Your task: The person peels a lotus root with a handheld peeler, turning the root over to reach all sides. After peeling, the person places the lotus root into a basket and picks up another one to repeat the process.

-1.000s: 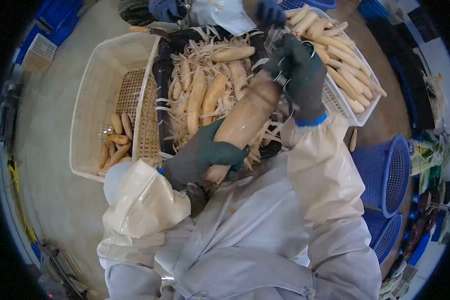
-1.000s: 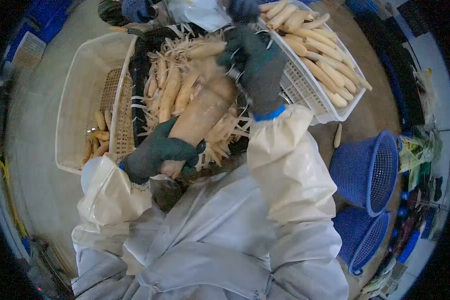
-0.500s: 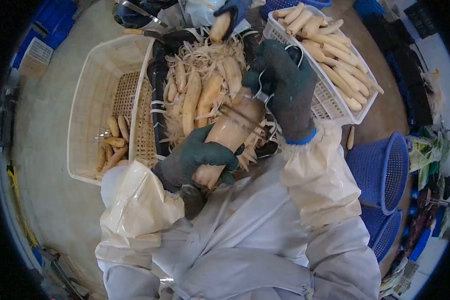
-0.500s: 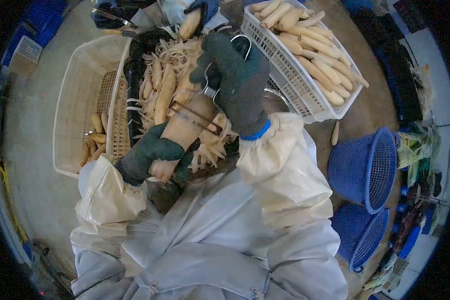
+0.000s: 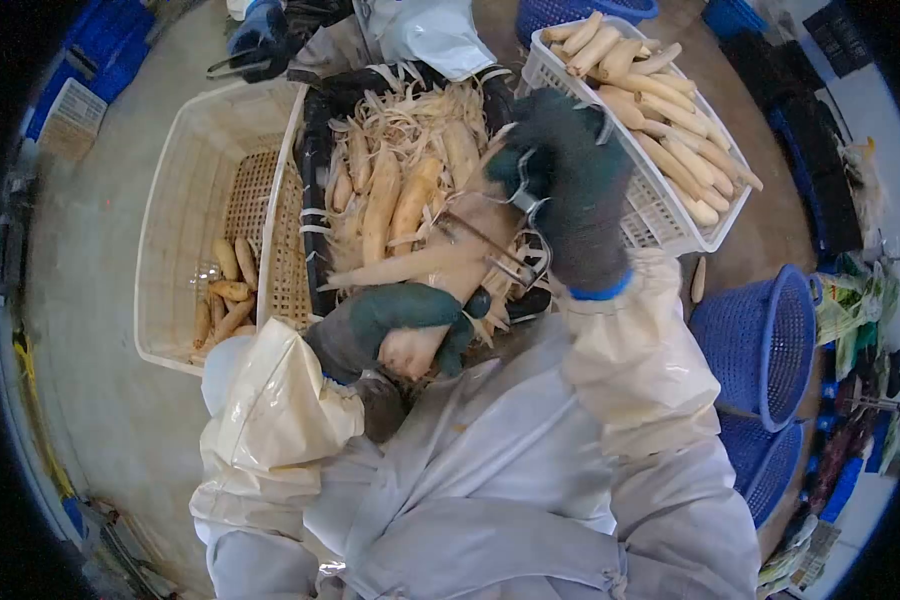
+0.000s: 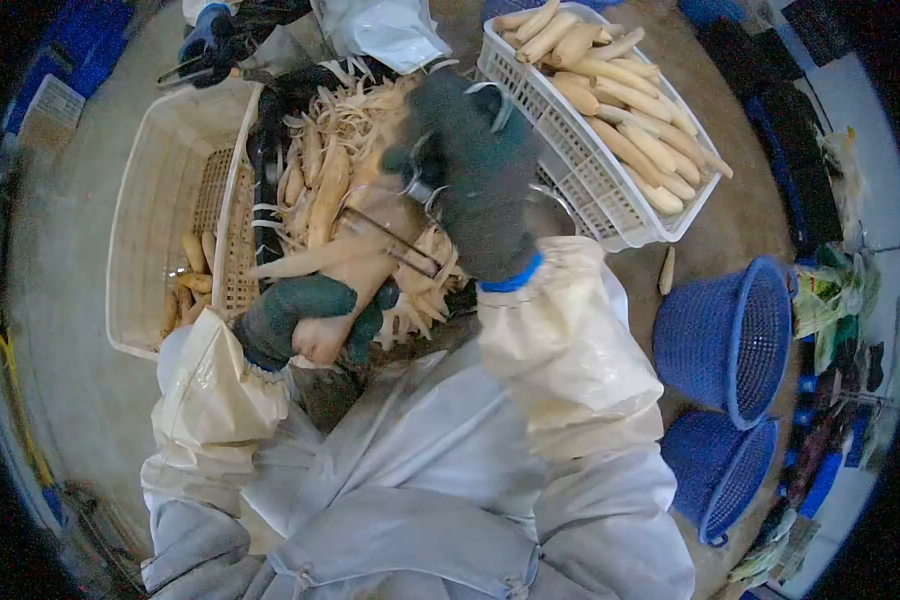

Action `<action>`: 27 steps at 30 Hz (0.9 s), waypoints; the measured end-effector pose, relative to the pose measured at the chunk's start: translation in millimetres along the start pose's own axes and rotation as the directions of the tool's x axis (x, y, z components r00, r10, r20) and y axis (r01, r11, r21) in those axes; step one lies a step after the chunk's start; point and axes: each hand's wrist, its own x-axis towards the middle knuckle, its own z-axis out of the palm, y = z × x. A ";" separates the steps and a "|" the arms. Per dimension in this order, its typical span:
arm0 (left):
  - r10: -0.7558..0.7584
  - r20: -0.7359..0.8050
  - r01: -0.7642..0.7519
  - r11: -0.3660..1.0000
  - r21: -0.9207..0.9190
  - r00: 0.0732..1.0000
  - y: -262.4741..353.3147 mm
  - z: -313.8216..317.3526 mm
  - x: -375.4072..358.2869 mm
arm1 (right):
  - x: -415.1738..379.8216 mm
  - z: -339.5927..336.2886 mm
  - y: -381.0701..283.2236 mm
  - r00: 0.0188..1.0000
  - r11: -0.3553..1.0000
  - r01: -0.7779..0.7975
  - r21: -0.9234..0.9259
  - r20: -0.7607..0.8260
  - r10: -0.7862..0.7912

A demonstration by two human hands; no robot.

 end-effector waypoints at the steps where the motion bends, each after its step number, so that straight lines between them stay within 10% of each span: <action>1: -0.223 -0.469 0.204 0.975 -0.093 0.854 1.1 8.1 1.6 | -7.6 8.2 -19.3 0.952 0.930 -0.302 0.212 0.016 0.305; 2: -0.400 -0.792 0.332 0.906 -0.265 0.461 3.7 20.0 3.9 | 1.1 -1.8 2.7 0.951 0.928 -0.305 0.214 0.011 0.310; 3: -0.474 -0.878 0.349 0.814 -0.464 -0.062 8.3 34.1 7.4 | 24.3 -22.6 43.9 0.987 0.989 0.013 -0.144 -0.154 -0.035; 4: -0.423 -0.708 0.255 0.726 -0.638 -0.565 14.4 48.8 10.8 | 49.7 -45.5 73.6 0.895 0.814 0.272 -0.514 -0.176 -0.410; 5: -0.260 -0.330 0.078 0.667 -0.741 -0.907 21.3 64.0 13.4 | 70.1 -69.3 83.8 0.889 0.879 0.163 -0.449 -0.320 -0.328; 6: -0.418 -0.696 0.277 0.704 -0.655 -0.583 33.8 84.1 13.1 | 82.9 -91.6 88.7 0.913 0.865 0.054 -0.500 -0.326 -0.245; 7: -0.491 -0.865 0.399 0.776 -0.489 -0.103 43.2 97.2 8.3 | 87.2 -112.2 85.0 0.937 0.510 -0.005 -0.860 -0.183 -0.299; 8: -0.416 -0.909 0.391 0.843 -0.370 0.038 38.1 101.9 -6.1 | 86.8 -109.4 84.2 0.929 0.840 0.088 -0.536 -0.260 -0.263; 9: -0.409 -0.912 0.371 0.852 -0.369 0.031 31.6 102.4 -18.0 | 82.8 -106.5 84.6 0.934 0.982 0.160 -0.095 -0.307 -0.182; 13: -0.284 -0.959 0.479 0.841 -0.251 -0.004 34.2 86.4 -14.8 | 60.0 -74.5 56.2 0.946 0.977 0.198 -0.076 -0.247 -0.211; 15: -0.205 -0.976 0.577 0.790 -0.209 -0.074 33.9 83.3 -10.2 | 56.7 -64.5 40.3 0.939 0.985 -0.010 0.171 -0.336 0.068; 20: -0.111 -0.991 0.547 0.826 -0.135 -0.076 25.8 81.5 -10.5 | 56.7 -62.0 35.8 0.949 0.971 -0.042 0.237 -0.293 0.112; 25: 0.009 -0.996 0.713 0.699 -0.056 -0.086 16.8 78.2 -24.8 | 53.9 -72.0 44.6 0.932 0.901 0.269 -0.341 -0.142 -0.332; 27: -0.025 -0.992 0.638 0.764 -0.096 -0.120 18.7 78.9 -16.3 | 49.0 -69.8 38.3 0.955 0.984 0.171 -0.039 -0.241 -0.175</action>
